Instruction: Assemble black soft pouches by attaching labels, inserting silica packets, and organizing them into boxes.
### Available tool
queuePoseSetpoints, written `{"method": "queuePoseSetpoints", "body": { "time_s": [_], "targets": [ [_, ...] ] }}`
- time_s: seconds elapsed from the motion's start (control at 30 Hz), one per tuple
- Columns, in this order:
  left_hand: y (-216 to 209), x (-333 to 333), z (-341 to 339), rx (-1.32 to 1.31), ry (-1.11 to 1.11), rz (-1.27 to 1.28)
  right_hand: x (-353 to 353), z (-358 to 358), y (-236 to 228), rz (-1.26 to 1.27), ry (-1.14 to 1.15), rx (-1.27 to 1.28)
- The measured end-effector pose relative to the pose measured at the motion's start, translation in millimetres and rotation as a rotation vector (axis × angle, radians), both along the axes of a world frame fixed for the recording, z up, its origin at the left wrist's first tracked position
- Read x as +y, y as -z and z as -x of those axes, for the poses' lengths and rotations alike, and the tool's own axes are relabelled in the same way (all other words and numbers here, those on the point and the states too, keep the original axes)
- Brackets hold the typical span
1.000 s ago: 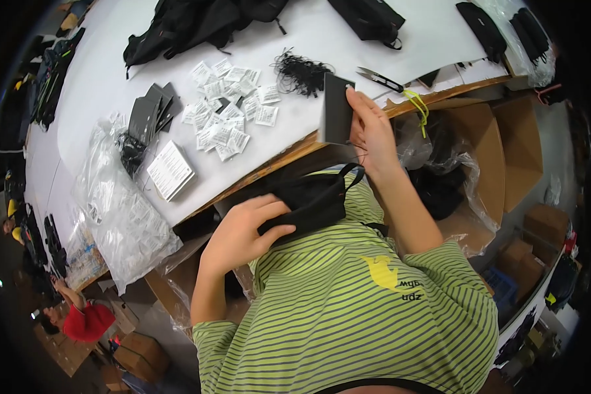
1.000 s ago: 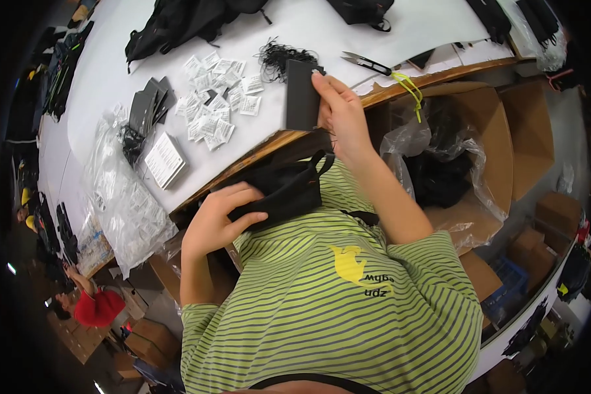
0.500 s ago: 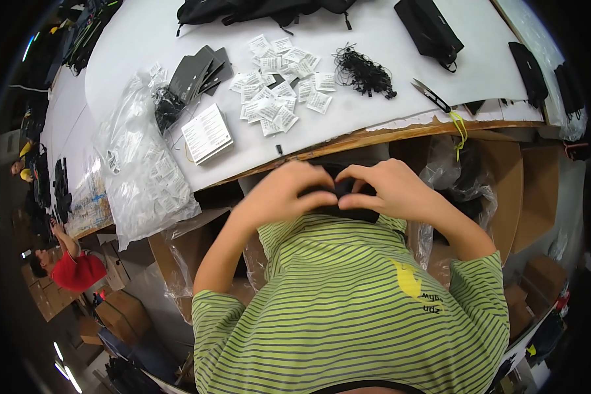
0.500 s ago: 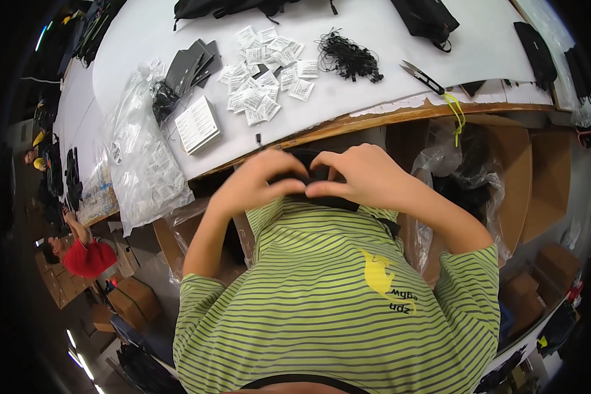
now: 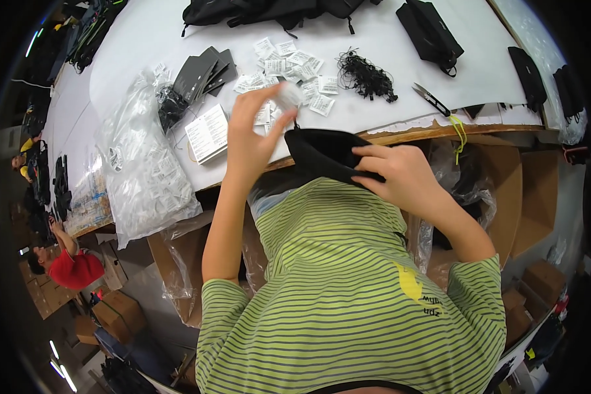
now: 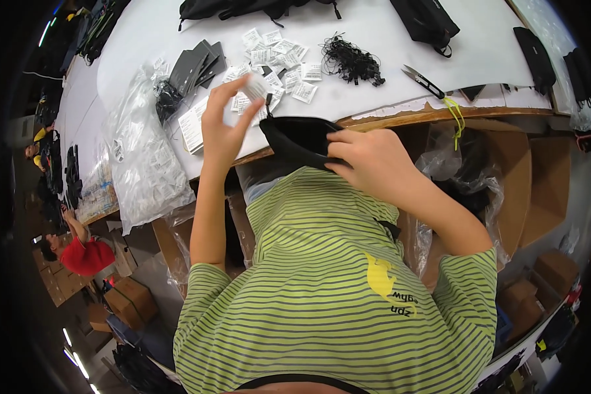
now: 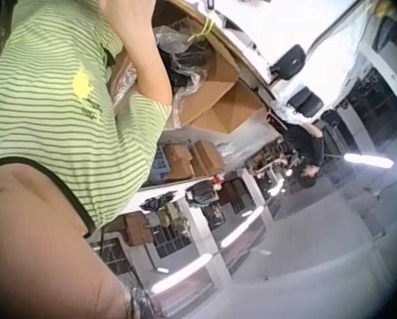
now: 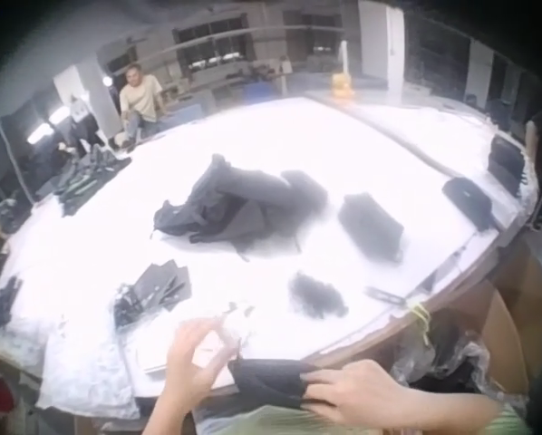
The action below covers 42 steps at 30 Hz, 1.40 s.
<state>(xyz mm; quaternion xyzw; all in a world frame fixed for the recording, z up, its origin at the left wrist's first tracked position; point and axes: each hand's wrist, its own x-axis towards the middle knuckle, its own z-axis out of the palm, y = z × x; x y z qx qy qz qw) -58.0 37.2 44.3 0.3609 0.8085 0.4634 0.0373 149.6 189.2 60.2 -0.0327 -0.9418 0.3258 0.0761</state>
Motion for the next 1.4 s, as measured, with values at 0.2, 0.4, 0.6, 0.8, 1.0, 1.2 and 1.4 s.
{"method": "queuePoseSetpoints", "body": {
  "time_s": [0.2, 0.4, 0.6, 0.8, 1.0, 1.2, 1.4],
  "targets": [
    [-33.3, -12.8, -27.4, 0.363, 0.602, 0.338, 0.1, 16.0, -12.2, -0.270, -0.040, 0.116],
    [17.9, -29.0, -30.1, -0.257, -0.012, -0.428, -3.8, 23.0, -19.2, -0.249, 0.044, 0.254],
    [49.2, -31.3, -80.7, -1.547, 0.127, -0.909, -25.2, 32.1, -19.9, 0.037, 0.130, 0.364],
    [15.5, -13.4, -71.8, -1.352, -0.092, -0.879, -23.0, 17.8, 19.8, 1.156, 0.321, 0.136],
    [-0.1, -14.9, -80.4, -1.404, 0.078, -0.594, -19.4, 50.2, 3.2, 1.167, 0.283, 0.289],
    [-4.3, -12.1, -85.7, -1.376, 0.073, -0.518, -8.9, 59.8, -0.3, 0.592, 0.398, 0.651],
    [-9.8, -17.4, -72.1, -1.568, 0.126, -0.636, -14.8, 46.2, -5.7, 0.529, 0.393, 0.582]
  ]
}}
